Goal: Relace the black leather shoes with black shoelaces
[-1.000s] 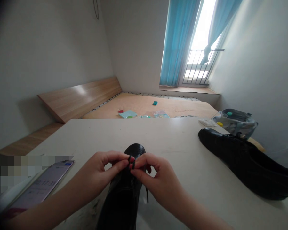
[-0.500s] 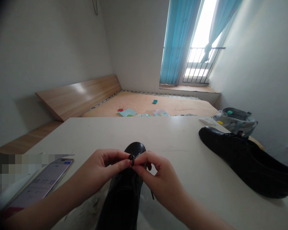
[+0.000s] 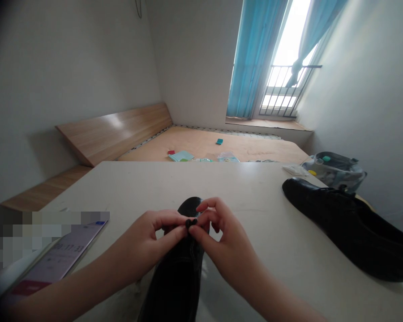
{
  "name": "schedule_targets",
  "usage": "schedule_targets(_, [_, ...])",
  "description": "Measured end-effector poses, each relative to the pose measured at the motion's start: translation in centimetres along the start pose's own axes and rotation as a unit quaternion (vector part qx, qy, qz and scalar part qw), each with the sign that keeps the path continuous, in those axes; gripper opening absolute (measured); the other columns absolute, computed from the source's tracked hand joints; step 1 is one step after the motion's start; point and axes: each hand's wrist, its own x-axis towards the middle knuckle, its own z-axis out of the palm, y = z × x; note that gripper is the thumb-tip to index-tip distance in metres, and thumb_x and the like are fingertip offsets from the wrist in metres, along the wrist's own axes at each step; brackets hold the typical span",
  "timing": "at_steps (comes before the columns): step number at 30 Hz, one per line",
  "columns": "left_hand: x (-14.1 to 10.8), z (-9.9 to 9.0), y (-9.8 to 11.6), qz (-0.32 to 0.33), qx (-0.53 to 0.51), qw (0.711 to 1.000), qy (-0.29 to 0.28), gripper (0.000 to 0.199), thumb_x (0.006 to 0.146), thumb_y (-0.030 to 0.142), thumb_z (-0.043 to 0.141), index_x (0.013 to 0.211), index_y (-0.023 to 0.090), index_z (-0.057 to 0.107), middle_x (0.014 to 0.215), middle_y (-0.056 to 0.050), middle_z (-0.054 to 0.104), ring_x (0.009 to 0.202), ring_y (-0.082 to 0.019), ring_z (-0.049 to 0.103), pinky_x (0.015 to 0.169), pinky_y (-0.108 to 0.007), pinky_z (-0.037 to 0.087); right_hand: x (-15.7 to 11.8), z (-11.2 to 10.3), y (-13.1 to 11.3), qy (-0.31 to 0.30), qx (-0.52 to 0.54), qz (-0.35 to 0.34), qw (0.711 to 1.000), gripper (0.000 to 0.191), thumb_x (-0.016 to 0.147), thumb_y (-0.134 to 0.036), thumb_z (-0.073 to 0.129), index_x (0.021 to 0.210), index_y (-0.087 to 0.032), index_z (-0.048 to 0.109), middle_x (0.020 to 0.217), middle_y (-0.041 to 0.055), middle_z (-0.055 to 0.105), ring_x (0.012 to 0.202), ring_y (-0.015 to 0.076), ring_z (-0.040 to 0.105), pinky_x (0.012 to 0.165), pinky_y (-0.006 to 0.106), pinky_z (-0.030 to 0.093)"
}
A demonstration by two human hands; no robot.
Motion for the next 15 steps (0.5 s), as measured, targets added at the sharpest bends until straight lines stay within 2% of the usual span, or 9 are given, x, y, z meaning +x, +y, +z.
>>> schedule_targets(2, [0.0, -0.1, 0.1, 0.021, 0.022, 1.000, -0.001, 0.024, 0.084, 0.033, 0.055, 0.090, 0.022, 0.076, 0.080, -0.002, 0.070, 0.074, -0.018, 0.059, 0.067, -0.028, 0.042, 0.1, -0.1, -0.1, -0.013, -0.020, 0.017, 1.000, 0.015, 0.081, -0.026, 0.063, 0.095, -0.023, 0.059, 0.073, -0.0016, 0.066, 0.070, 0.0168, 0.059, 0.067, 0.030, 0.044])
schedule_targets(4, [0.1, -0.2, 0.0, 0.032, 0.018, 0.999, -0.008, 0.024, 0.084, 0.037, 0.057, 0.084, 0.021, 0.075, 0.072, 0.000, 0.066, 0.067, -0.016, 0.054, 0.062, -0.026, 0.038, 0.0, -0.2, -0.2, 0.006, -0.065, 0.004, 0.998, 0.007, 0.080, -0.026, 0.064, 0.086, -0.023, 0.066, 0.075, -0.0006, 0.067, 0.069, 0.0166, 0.059, 0.065, 0.029, 0.043])
schedule_targets(5, [0.2, -0.2, 0.0, 0.029, 0.001, 0.999, -0.014, 0.026, 0.084, 0.040, 0.058, 0.080, 0.020, 0.075, 0.067, 0.001, 0.063, 0.064, -0.014, 0.051, 0.059, -0.026, 0.037, -0.1, -0.1, -0.3, 0.025, -0.091, -0.014, 0.995, 0.002, 0.081, -0.025, 0.065, 0.081, -0.023, 0.066, 0.073, -0.0008, 0.066, 0.068, 0.0161, 0.058, 0.063, 0.028, 0.043])
schedule_targets(8, [0.5, -0.1, -0.2, -0.014, -0.082, 0.996, -0.027, 0.034, 0.083, 0.045, 0.057, 0.070, 0.017, 0.071, 0.061, 0.000, 0.059, 0.062, -0.014, 0.050, 0.057, -0.025, 0.036, -0.7, 0.1, -0.3, 0.064, -0.153, -0.099, 0.981, 0.010, 0.084, -0.022, 0.065, 0.074, -0.022, 0.063, 0.069, -0.0014, 0.063, 0.065, 0.0143, 0.056, 0.059, 0.025, 0.043])
schedule_targets(10, [0.7, -0.1, -0.1, -0.037, -0.127, 0.991, -0.035, 0.034, 0.083, 0.045, 0.057, 0.071, 0.016, 0.070, 0.066, -0.001, 0.065, 0.067, -0.017, 0.056, 0.061, -0.026, 0.040, -1.1, 0.3, -0.1, 0.061, -0.176, -0.150, 0.971, 0.012, 0.087, -0.021, 0.063, 0.075, -0.022, 0.061, 0.072, -0.0007, 0.063, 0.067, 0.0139, 0.058, 0.061, 0.025, 0.044])
schedule_targets(15, [0.8, -0.4, 0.0, -0.039, -0.167, 0.985, -0.037, 0.027, 0.080, 0.040, 0.062, 0.081, 0.015, 0.073, 0.082, -0.005, 0.073, 0.081, -0.022, 0.064, 0.071, -0.029, 0.046, -0.9, -0.1, 0.0, 0.016, -0.212, -0.222, 0.952, 0.011, 0.090, -0.024, 0.062, 0.080, -0.021, 0.059, 0.075, 0.0018, 0.065, 0.071, 0.0156, 0.060, 0.064, 0.027, 0.047])
